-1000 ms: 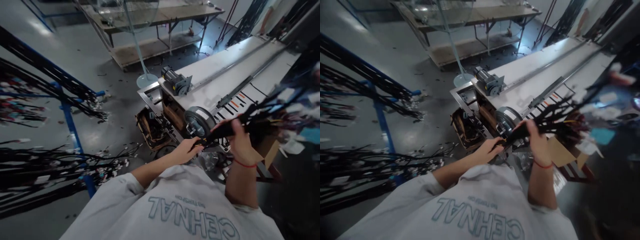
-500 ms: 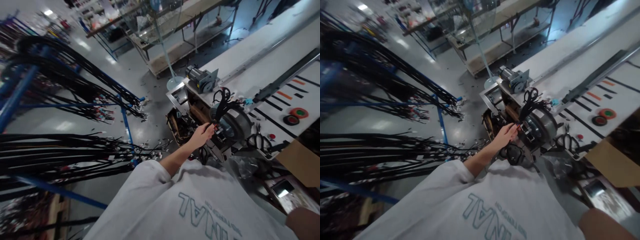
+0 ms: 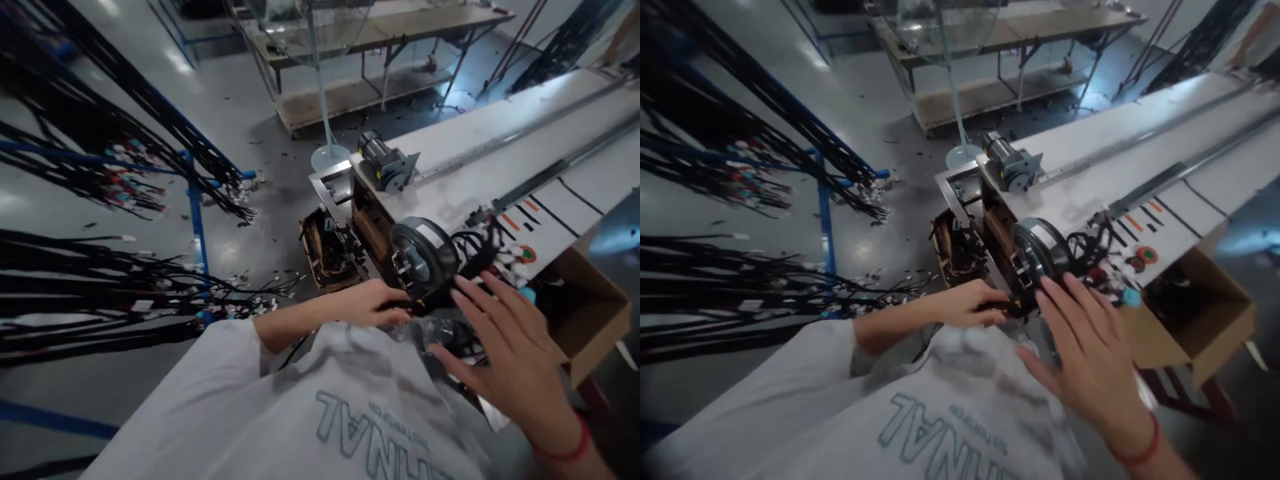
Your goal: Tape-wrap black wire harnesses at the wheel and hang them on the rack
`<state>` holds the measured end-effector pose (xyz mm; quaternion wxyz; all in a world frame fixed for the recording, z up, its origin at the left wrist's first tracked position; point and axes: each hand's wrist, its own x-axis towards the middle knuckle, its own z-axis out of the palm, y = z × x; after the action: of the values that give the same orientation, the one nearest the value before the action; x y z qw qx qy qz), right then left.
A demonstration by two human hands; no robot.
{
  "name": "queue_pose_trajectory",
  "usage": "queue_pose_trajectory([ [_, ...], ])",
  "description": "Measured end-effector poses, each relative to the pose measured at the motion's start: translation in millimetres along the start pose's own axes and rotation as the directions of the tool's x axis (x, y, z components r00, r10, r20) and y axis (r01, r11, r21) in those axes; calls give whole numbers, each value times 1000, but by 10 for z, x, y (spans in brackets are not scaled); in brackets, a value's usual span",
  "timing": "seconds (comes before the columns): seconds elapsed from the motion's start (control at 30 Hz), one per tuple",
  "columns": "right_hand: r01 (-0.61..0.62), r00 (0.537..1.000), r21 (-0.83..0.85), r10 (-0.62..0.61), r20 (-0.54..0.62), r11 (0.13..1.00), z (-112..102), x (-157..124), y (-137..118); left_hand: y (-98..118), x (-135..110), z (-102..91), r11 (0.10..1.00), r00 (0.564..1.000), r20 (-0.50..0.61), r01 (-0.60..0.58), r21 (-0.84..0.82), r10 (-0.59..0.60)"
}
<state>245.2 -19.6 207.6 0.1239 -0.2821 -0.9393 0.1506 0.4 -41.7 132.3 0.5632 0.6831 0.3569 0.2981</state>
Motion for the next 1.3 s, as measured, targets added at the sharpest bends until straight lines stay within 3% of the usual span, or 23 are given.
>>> queue_pose_trajectory([
  [0.07, 13, 985, -56, -3, 174, 998, 59, 12, 8, 168, -45, 20, 1000, 990, 140, 27, 10, -28],
  [0.1, 18, 951, -33, -7, 308, 999, 83, 16, 15, 229, -61, 17, 998, 971, 230, 62, -13, -57],
  [0.13, 3, 897, 33, -17, 441, 999, 99, 12, 20, 267, -72, 5, 992, 936, 339, 118, -53, -93],
  [0.2, -115, 772, 224, -55, 634, 968, 122, -20, 24, 266, -83, -38, 945, 800, 580, 289, -151, -152],
  [0.27, -311, 697, 406, -84, 712, 859, 161, -85, 15, 172, -86, -66, 845, 637, 753, 485, -223, -167],
  [0.3, -405, 682, 472, -85, 726, 783, 197, -127, 6, 104, -89, -61, 782, 579, 799, 570, -251, -165],
  [0.4, -583, 653, 547, -54, 755, 601, 358, -278, -40, -99, -120, 44, 599, 488, 859, 737, -312, -154],
  [0.47, -614, 645, 534, -21, 764, 581, 473, -380, -85, -174, -157, 154, 526, 449, 881, 791, -312, -152],
  [0.53, -611, 654, 522, 8, 756, 595, 561, -463, -130, -174, -194, 249, 515, 443, 874, 806, -292, -198],
  [0.6, -604, 667, 530, 12, 745, 595, 615, -518, -159, -108, -220, 304, 545, 469, 839, 795, -264, -277],
  [0.83, -612, 682, 578, -10, 731, 539, 677, -550, -170, 187, -246, 331, 653, 505, 718, 752, -95, -478],
  [1.07, -612, 638, 564, -76, 767, 555, 679, -450, -296, 224, -258, 463, 700, 450, 765, 714, 2, -461],
  [1.2, -631, 631, 485, 37, 775, 606, 756, -418, -301, 72, -220, 540, 714, 531, 638, 698, 44, -558],
  [1.3, -631, 643, 460, 89, 761, 624, 761, -414, -250, -8, -171, 495, 745, 550, 680, 667, -7, -485],
])
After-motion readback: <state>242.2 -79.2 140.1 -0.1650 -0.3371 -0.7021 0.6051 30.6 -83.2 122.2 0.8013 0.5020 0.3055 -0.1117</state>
